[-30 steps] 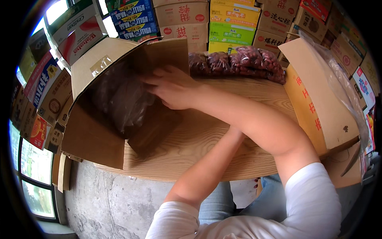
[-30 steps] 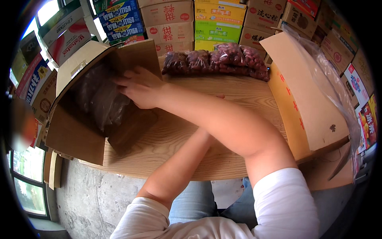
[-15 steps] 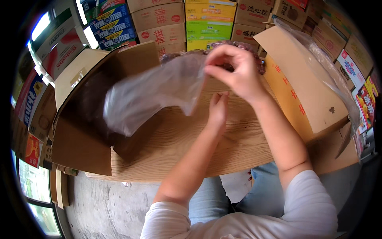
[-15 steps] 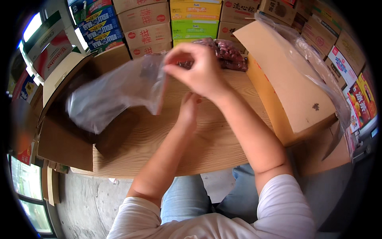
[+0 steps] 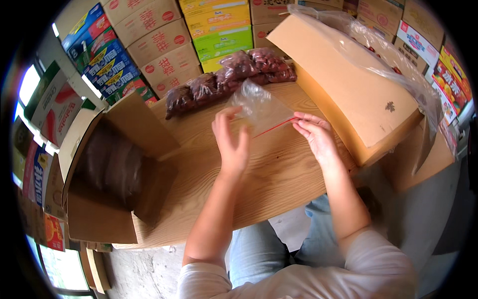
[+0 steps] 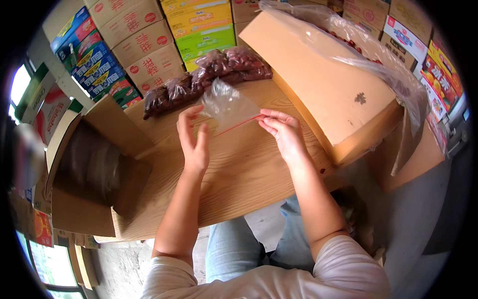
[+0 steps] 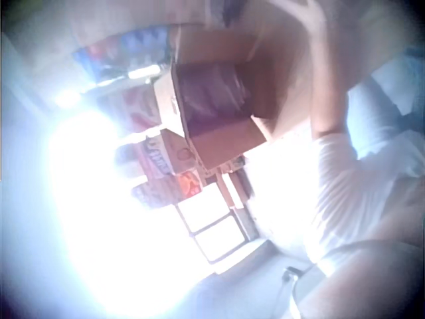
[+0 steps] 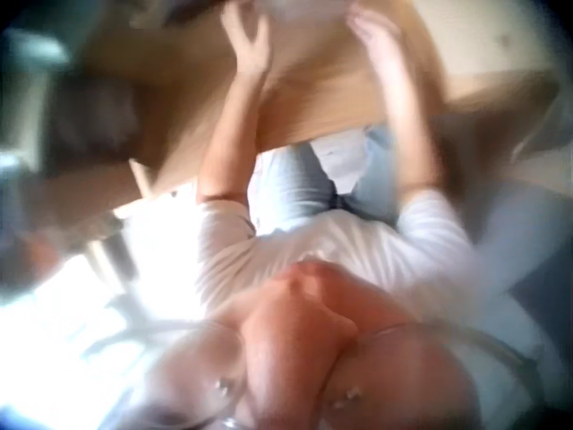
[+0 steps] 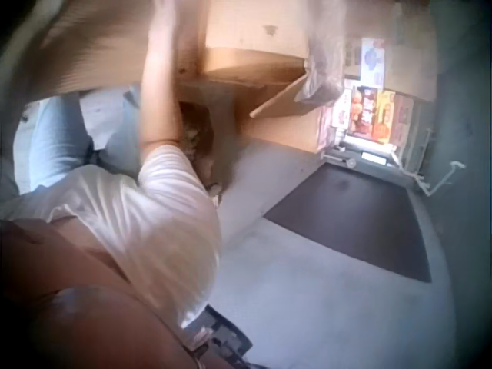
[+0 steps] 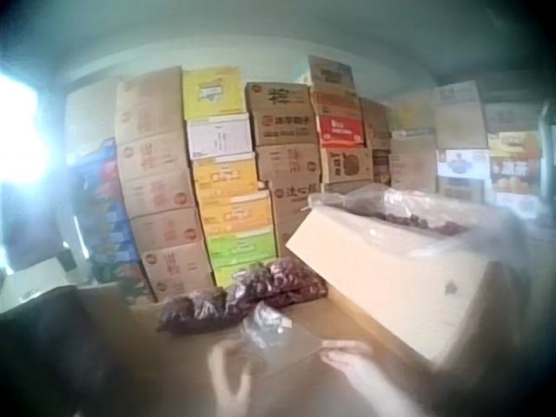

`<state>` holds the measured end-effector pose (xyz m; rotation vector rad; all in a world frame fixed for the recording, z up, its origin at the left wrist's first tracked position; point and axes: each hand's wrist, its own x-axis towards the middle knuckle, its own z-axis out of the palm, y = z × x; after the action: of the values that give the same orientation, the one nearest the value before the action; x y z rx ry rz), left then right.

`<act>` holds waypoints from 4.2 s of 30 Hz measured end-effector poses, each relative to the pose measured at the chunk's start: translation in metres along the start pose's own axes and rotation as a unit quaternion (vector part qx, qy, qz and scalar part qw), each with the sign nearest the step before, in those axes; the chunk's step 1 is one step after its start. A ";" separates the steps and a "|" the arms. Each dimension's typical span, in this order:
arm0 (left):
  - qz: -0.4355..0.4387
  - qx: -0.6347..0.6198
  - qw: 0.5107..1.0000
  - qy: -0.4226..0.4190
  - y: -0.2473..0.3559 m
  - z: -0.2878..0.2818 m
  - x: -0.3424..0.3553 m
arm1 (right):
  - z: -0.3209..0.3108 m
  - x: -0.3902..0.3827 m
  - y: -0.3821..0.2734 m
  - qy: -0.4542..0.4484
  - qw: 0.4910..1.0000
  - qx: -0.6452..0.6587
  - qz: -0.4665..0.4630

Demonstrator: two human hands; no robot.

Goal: The person repeatedly scoops dried red dates from a large cardboard box into small clear plastic bags, seals each bag, and places it on a wooden table. The person continues this process throughout the clip, accumulating a row of sealed bags.

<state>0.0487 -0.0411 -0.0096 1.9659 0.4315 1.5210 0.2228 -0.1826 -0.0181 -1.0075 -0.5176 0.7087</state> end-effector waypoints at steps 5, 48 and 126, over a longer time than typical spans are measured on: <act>0.122 0.242 0.944 -0.190 0.031 0.005 -0.008 | -0.007 -0.009 0.002 -0.035 0.999 -0.002 0.030; 0.063 0.125 0.966 -0.217 0.023 0.012 -0.010 | 0.002 -0.013 0.010 -0.099 0.905 -0.309 -0.275; 0.010 0.072 0.974 -0.213 0.021 0.010 -0.008 | -0.195 0.246 -0.254 -0.086 0.560 -0.781 0.264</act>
<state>0.0538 -0.0642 -0.0039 2.3392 0.3429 1.0562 0.5947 -0.2014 0.1381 -2.9190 -1.0739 0.7831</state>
